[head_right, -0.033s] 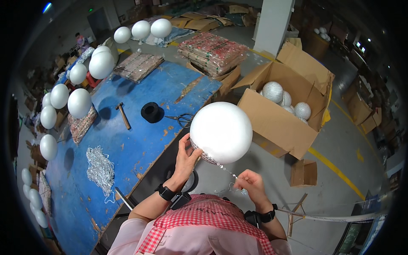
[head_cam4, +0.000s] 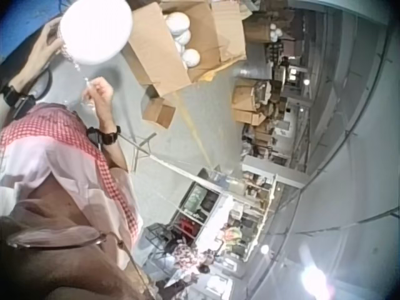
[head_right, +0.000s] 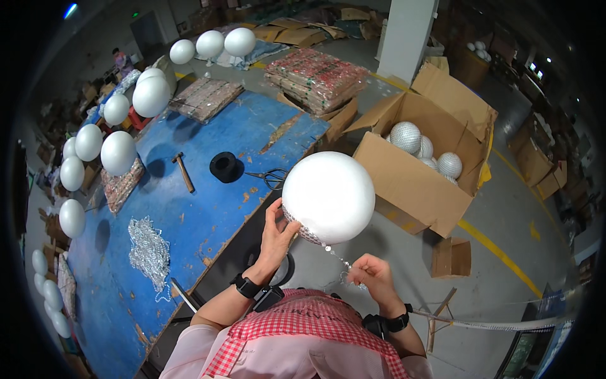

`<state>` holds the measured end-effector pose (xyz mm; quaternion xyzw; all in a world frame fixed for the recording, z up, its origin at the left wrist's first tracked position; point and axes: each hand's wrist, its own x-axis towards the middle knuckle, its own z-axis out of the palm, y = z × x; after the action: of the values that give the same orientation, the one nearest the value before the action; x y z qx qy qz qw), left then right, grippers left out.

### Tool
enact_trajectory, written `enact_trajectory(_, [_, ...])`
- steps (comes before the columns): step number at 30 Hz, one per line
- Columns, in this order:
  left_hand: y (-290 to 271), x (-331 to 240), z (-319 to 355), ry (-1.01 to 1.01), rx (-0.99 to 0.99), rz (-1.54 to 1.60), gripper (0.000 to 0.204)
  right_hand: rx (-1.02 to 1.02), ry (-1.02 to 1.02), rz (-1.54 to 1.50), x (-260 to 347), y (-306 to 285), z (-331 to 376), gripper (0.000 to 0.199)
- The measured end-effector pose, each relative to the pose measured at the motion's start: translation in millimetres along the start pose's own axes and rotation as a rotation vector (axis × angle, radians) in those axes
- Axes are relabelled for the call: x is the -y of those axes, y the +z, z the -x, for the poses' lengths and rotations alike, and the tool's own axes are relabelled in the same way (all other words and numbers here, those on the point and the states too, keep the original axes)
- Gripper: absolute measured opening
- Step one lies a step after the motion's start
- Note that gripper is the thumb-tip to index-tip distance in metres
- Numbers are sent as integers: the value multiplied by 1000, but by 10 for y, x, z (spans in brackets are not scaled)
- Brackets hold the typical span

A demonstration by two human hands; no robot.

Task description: The person wraps a string of beads around a white foam ball, rotates it to secure the decoration, and then hangs the finished ball onto a rack before starting on another.

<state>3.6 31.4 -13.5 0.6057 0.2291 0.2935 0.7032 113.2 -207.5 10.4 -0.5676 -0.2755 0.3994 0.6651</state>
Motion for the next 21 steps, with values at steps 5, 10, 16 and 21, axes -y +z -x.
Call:
enact_trajectory(5, [17, 1, 28, 3, -38, -18, 79, 13, -199, 173, 144, 102, 11, 3])
enact_trajectory(10, [35, -94, 52, 33, -6, -23, 73, -333, -430, 1157, -9, 48, -96, 5])
enact_trajectory(16, [-47, -56, 51, 10, 48, -11, 65, -79, 220, 248, 41, 5, -108, 15])
enact_trajectory(21, [-95, 61, 39, 94, 59, -129, 64, -67, 1, 290, 392, 133, 89, 16])
